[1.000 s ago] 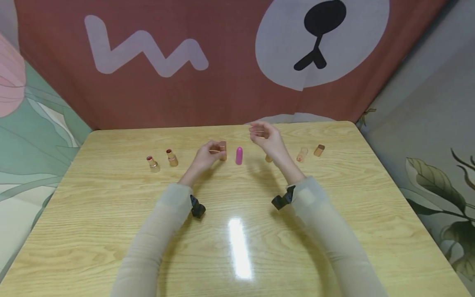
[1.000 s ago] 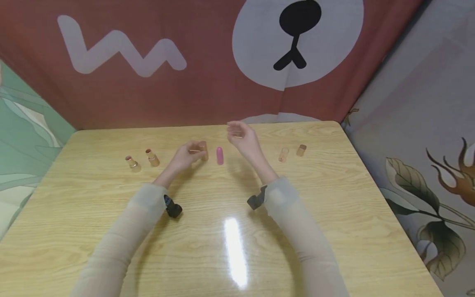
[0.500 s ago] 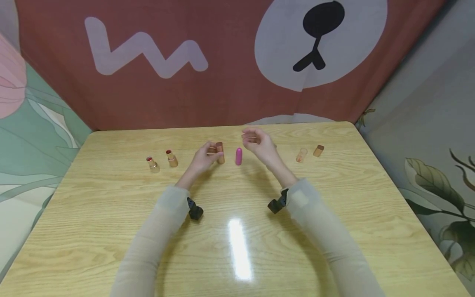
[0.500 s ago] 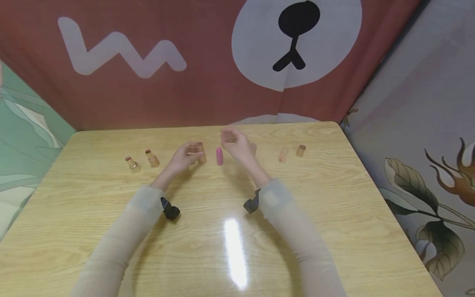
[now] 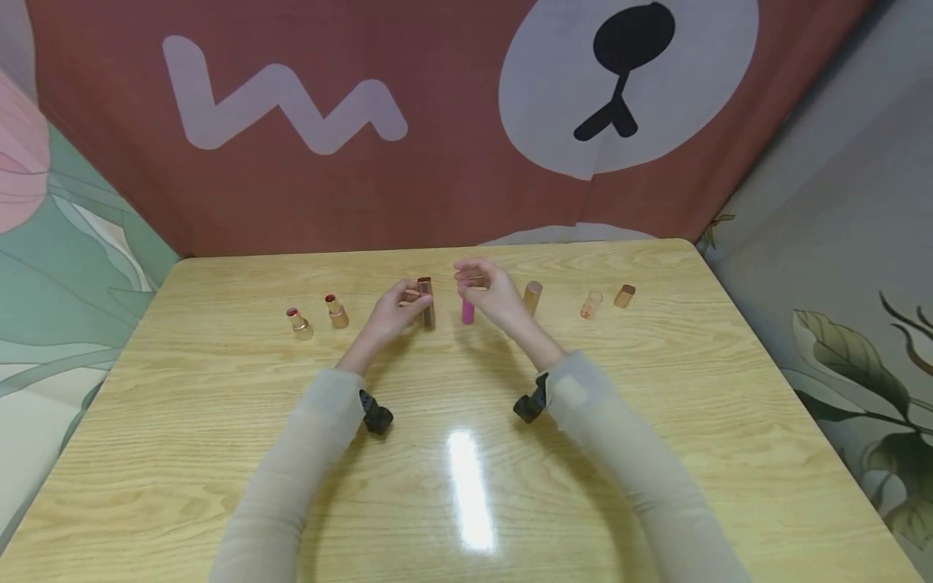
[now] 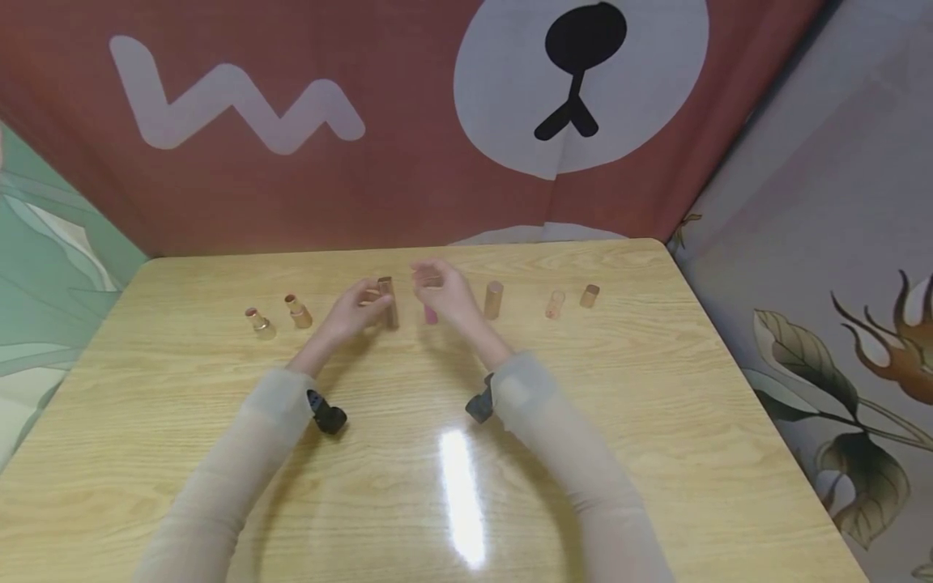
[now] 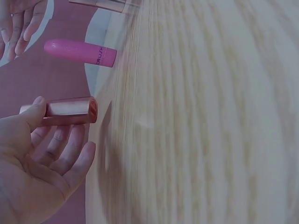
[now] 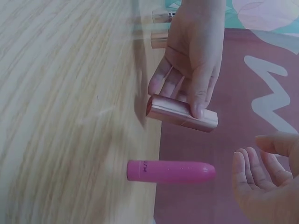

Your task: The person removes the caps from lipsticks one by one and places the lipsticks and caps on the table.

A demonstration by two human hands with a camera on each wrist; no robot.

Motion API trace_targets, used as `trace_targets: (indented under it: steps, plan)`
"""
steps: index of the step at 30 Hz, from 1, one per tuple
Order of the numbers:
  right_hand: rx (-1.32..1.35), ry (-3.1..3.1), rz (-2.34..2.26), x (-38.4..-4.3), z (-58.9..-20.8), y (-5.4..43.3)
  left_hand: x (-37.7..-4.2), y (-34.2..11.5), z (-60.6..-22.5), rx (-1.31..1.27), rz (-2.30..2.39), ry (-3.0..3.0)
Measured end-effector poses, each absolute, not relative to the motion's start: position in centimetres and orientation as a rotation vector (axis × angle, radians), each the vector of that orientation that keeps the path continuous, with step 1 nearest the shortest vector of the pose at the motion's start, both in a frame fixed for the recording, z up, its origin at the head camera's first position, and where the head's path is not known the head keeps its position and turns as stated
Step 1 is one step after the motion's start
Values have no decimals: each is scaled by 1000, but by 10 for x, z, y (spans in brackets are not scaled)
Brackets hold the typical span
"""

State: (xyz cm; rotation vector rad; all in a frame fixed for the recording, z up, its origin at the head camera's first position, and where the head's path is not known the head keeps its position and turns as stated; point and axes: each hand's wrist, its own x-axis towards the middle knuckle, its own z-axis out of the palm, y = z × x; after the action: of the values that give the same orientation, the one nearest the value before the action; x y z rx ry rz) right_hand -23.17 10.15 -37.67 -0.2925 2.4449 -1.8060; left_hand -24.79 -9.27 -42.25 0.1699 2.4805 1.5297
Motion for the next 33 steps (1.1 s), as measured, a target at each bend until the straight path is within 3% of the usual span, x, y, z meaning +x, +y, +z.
trace_targets:
  steps: [33]
  plan:
    - [-285,2377,-1743,-222,-409,68,-227,-111,-418,155,1635,2270]
